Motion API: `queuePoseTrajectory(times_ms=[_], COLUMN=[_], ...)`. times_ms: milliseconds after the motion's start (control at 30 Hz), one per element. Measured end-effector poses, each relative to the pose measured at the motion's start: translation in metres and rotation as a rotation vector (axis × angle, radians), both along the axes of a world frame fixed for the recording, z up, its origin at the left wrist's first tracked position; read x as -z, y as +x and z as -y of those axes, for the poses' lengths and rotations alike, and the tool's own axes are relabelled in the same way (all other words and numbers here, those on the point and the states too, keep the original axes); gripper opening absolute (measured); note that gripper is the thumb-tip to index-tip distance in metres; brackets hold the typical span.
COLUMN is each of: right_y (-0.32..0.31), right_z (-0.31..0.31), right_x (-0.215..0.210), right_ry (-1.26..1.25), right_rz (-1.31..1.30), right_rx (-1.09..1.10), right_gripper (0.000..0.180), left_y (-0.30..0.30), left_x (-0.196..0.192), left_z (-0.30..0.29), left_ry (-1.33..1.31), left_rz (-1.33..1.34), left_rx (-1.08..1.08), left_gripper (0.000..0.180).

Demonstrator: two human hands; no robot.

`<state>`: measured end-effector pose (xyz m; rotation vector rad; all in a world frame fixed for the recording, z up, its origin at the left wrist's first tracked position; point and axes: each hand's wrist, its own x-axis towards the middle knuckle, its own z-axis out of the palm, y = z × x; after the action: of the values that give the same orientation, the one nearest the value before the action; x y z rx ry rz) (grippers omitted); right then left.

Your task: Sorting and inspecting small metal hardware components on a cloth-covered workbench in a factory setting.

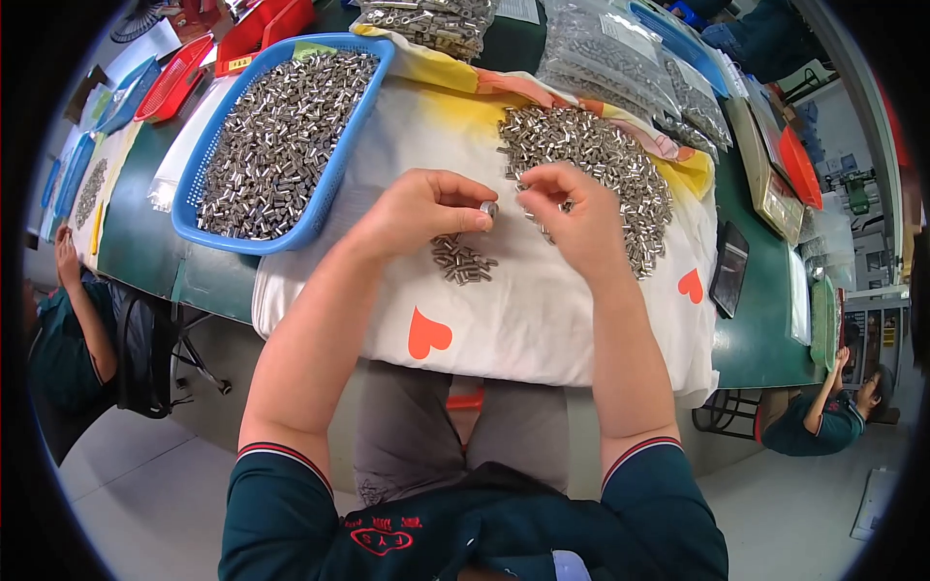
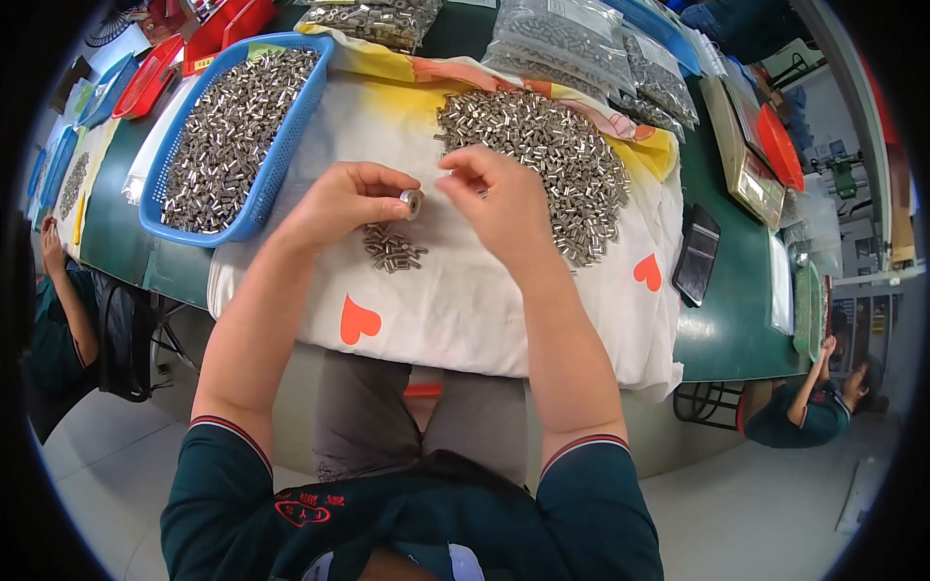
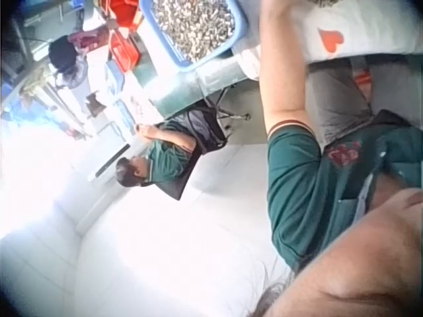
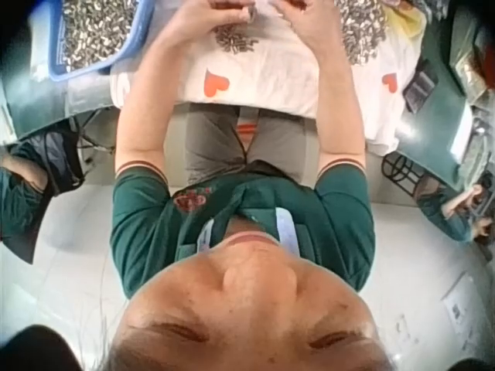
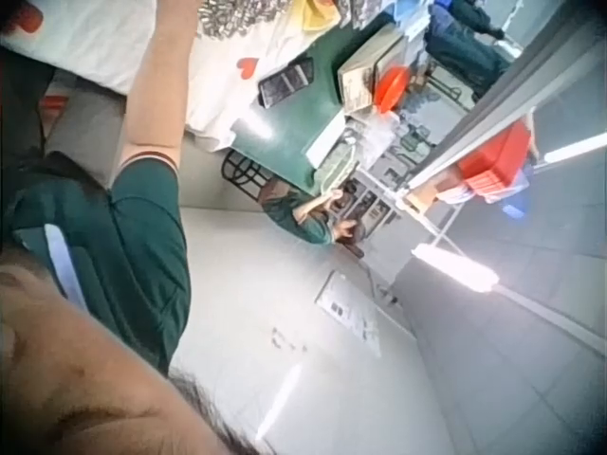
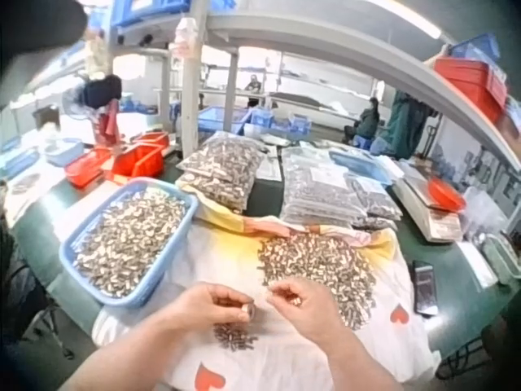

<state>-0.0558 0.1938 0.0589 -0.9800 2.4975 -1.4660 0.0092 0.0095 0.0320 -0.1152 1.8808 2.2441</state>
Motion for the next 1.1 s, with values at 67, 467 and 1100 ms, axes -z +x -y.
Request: queuePoseTrajectory(times_ms=[67,467,1100], right_y=[-0.011,-0.001,0.015], right_z=[-0.011,-0.003,0.005], right_x=[-0.004,0.016,0.003], right_ry=[0.072,0.533,0.046], right_rz=[-0.123,-0.477,-0.056], right_rx=[0.08,-0.008,-0.058], right_gripper=[0.011,0.003,0.009], left_y=[-0.002,0.0,-0.003], left_x=[-0.001,0.001,0.003], left_z=[-0.002,-0.008,-0.004], left_ry=[-0.027,0.035,0.028], left_rz=[-0.001,-0.032,-0.055], left_rx=[0.012,0.079,-0.015], left_gripper=[0.026,0.028,0.029])
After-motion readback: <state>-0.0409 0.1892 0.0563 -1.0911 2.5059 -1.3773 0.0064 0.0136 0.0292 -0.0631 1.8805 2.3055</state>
